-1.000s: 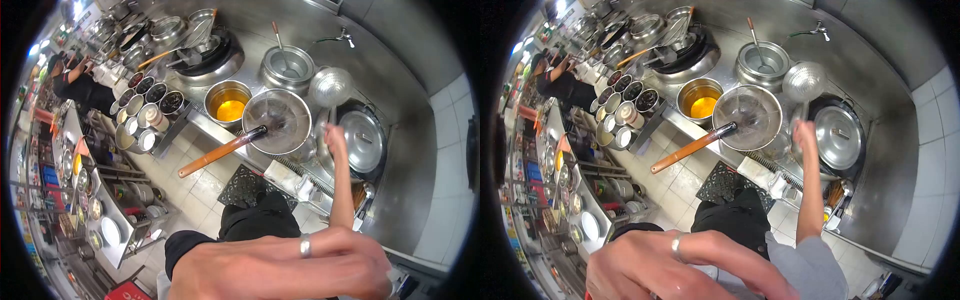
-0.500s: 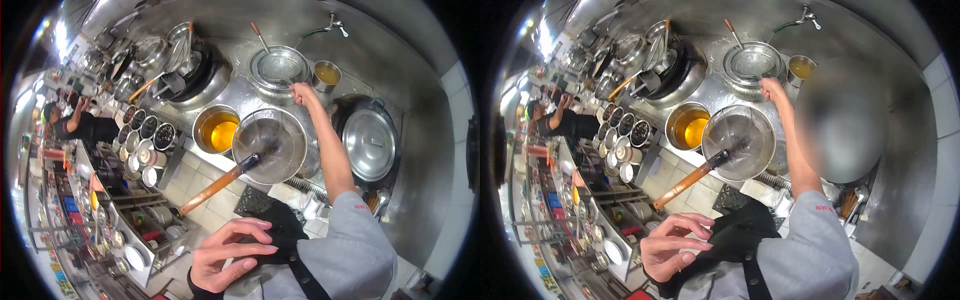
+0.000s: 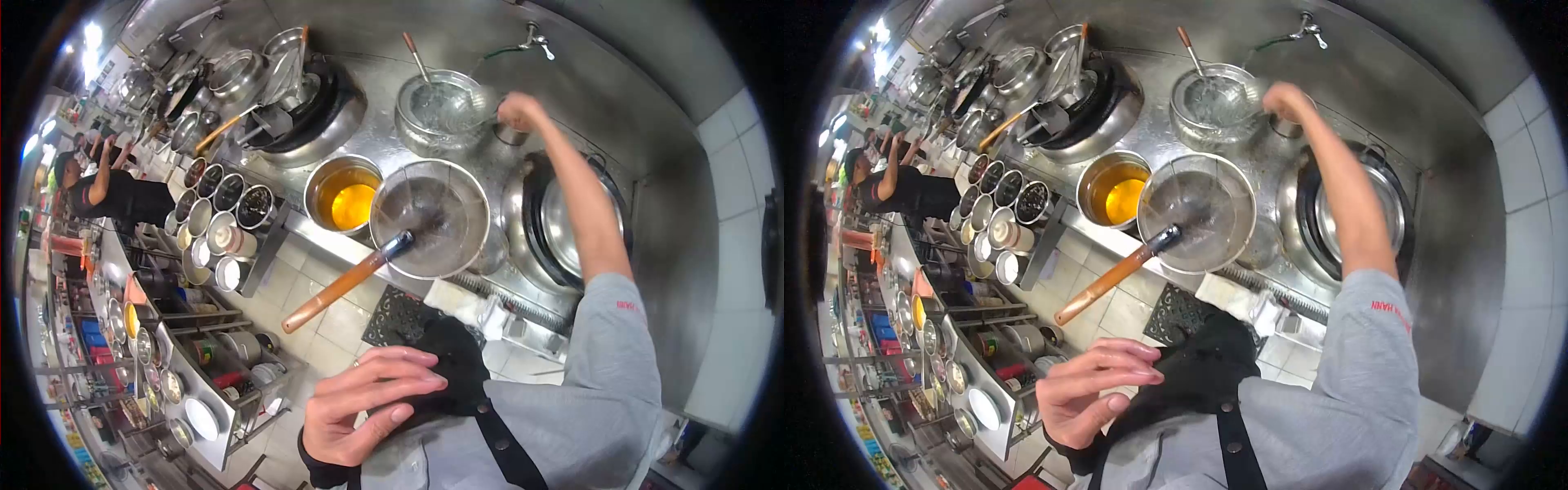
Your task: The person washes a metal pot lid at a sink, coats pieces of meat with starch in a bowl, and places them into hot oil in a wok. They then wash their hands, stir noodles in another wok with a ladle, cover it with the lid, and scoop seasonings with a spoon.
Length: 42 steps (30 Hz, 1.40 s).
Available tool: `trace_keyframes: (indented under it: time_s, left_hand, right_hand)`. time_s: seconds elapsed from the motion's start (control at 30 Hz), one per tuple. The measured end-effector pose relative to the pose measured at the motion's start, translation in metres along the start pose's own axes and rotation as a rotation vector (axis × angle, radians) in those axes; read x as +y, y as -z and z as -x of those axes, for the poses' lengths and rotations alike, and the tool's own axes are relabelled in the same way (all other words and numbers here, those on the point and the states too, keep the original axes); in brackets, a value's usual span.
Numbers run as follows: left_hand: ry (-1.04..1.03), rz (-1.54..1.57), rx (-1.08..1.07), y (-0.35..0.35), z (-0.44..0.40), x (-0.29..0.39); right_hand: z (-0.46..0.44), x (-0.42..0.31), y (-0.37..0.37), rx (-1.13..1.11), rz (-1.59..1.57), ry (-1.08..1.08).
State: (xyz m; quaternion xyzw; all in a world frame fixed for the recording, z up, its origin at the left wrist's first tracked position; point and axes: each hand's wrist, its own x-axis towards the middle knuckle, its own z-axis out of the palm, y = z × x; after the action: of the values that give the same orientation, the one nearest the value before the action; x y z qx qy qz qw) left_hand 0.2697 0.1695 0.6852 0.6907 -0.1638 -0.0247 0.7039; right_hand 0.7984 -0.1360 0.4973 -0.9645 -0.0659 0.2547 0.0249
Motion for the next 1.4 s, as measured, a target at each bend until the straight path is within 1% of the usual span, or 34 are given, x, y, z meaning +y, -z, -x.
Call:
trace_keyframes:
  time_s: [0.03,0.1,0.17,0.2,0.27,0.33,0.37,0.4,0.43,0.5,0.53,0.57,0.63,0.67,0.7,0.73,0.77,0.8,0.83,0.9,0.93,0.97,1.03,1.07,1.1,1.17,1.2,1.27,1.33,1.37,1.4]
  left_hand:
    - [-0.016,-0.007,-0.024,0.003,0.009,0.002]
    - [-0.083,0.025,-0.047,0.009,0.021,0.006]
    - [-0.142,0.094,-0.060,0.013,0.037,0.020]
    - [-0.204,0.125,-0.021,0.012,0.046,0.029]
    - [-0.513,0.104,0.111,0.005,0.069,0.030]
    - [-0.368,0.128,0.141,0.007,0.103,0.058]
    - [-0.216,0.228,0.143,0.007,0.114,0.081]
    - [-0.065,0.333,0.158,0.006,0.124,0.104]
    - [-0.060,0.514,0.228,-0.009,0.123,0.113]
    - [-0.127,0.570,0.196,-0.017,0.122,0.116]
    - [-0.197,0.446,0.092,-0.016,0.127,0.111]
    - [-0.314,0.466,-0.001,-0.007,0.132,0.091]
    - [-0.536,0.530,-0.213,0.009,0.141,0.051]
    - [-0.406,0.573,-0.164,-0.013,0.130,0.074]
    - [-0.359,0.590,-0.169,-0.023,0.126,0.079]
    - [-0.312,0.607,-0.174,-0.032,0.123,0.084]
    - [-0.342,0.605,-0.233,-0.030,0.123,0.075]
    - [-0.374,0.603,-0.293,-0.026,0.122,0.066]
    - [-0.408,0.601,-0.354,-0.025,0.119,0.058]
    - [-0.306,0.598,-0.296,-0.046,0.124,0.066]
    - [-0.170,0.589,-0.176,-0.071,0.140,0.087]
    - [-0.131,0.610,-0.248,-0.076,0.140,0.082]
    - [-0.046,0.642,-0.389,-0.086,0.140,0.072]
    - [-0.018,0.566,-0.343,-0.106,0.139,0.086]
    - [-0.013,0.563,-0.380,-0.122,0.130,0.085]
    - [-0.046,0.570,-0.477,-0.155,0.106,0.078]
    - [-0.073,0.572,-0.516,-0.171,0.093,0.074]
    - [-0.117,0.560,-0.576,-0.200,0.073,0.067]
    - [-0.150,0.524,-0.621,-0.229,0.055,0.062]
    - [-0.163,0.505,-0.638,-0.244,0.046,0.058]
    - [-0.173,0.485,-0.654,-0.259,0.036,0.054]
  right_hand:
    - [0.021,-0.001,0.018,-0.031,0.222,0.093]
    - [0.091,-0.025,0.046,0.062,0.324,-0.104]
    - [0.148,-0.036,0.053,0.209,0.375,-0.149]
    - [0.169,-0.038,0.045,0.279,0.401,-0.170]
    - [0.208,-0.037,0.012,0.349,0.396,-0.156]
    - [0.254,-0.036,-0.017,0.439,0.379,-0.129]
    - [0.270,-0.025,-0.041,0.504,0.337,-0.114]
    - [0.290,-0.021,-0.063,0.526,0.255,-0.153]
    - [0.309,-0.019,-0.086,0.549,0.169,-0.191]
    - [0.331,-0.002,-0.153,0.672,-0.032,-0.245]
    - [0.342,0.000,-0.184,0.627,-0.120,-0.278]
    - [0.354,-0.001,-0.219,0.581,-0.214,-0.313]
    - [0.370,-0.021,-0.300,0.669,-0.454,-0.411]
    - [0.363,-0.021,-0.356,0.654,-0.665,-0.429]
    - [0.351,-0.018,-0.402,0.394,-0.859,-0.449]
    - [0.351,-0.028,-0.444,0.384,-0.956,-0.469]
    - [0.357,-0.044,-0.477,0.371,-1.058,-0.484]
    - [0.359,-0.052,-0.504,0.423,-1.074,-0.467]
    - [0.362,-0.058,-0.518,0.477,-1.089,-0.451]
    - [0.370,-0.063,-0.521,0.300,-1.246,-0.466]
    - [0.378,-0.063,-0.519,0.208,-1.321,-0.472]
    - [0.390,-0.062,-0.509,0.108,-1.254,-0.362]
    - [0.423,-0.057,-0.493,-0.137,-1.555,-0.427]
    - [0.432,-0.045,-0.498,-0.186,-1.476,-0.391]
    - [0.440,-0.034,-0.506,-0.237,-1.398,-0.356]
    - [0.462,0.000,-0.531,-0.141,-0.689,0.096]
    - [0.485,0.017,-0.543,-0.018,-0.682,0.136]
    - [0.518,0.052,-0.564,0.197,-0.851,0.137]
    - [0.551,0.075,-0.589,0.353,-1.235,0.022]
    - [0.567,0.084,-0.565,0.227,-1.341,-0.324]
    - [0.576,0.098,-0.564,0.257,-1.276,-0.357]
